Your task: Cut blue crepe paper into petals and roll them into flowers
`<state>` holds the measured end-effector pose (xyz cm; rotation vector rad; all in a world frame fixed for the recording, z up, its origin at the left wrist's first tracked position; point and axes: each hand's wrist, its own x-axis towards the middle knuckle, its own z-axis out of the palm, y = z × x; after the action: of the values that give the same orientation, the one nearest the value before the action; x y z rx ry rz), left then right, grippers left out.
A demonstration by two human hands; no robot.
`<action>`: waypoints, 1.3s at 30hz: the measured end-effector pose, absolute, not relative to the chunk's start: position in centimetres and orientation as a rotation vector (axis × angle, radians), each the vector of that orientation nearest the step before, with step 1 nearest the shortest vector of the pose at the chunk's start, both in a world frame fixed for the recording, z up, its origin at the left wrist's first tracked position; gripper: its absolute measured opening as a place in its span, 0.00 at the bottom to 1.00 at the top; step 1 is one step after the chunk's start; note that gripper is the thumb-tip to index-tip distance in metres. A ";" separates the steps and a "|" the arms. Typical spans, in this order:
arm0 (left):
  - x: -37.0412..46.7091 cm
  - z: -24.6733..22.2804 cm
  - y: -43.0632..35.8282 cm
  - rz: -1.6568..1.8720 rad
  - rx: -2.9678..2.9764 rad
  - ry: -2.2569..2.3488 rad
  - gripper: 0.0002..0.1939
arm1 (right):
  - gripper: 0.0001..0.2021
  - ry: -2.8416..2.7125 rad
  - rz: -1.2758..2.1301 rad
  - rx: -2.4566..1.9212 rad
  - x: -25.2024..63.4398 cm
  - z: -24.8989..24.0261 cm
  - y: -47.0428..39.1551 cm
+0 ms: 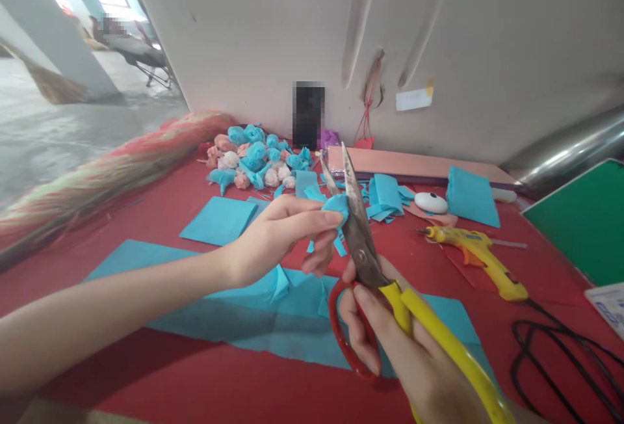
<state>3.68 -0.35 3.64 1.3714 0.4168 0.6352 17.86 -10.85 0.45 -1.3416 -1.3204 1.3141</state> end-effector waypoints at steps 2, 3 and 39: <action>3.7 3.7 -0.2 0.625 1.352 0.408 0.18 | 0.15 -1.292 1.349 -1.358 17.9 0.6 -10.8; 3.6 3.7 -0.1 0.621 1.339 0.405 0.18 | 0.16 -1.292 1.346 -1.356 17.9 0.7 -10.7; 3.9 1.5 1.2 0.011 1.348 0.317 0.22 | 0.20 -0.916 1.467 -1.156 19.8 0.4 -7.6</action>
<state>3.89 1.21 1.51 1.3476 0.3171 0.0111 19.77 -7.58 0.39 -1.1558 -0.9162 1.4667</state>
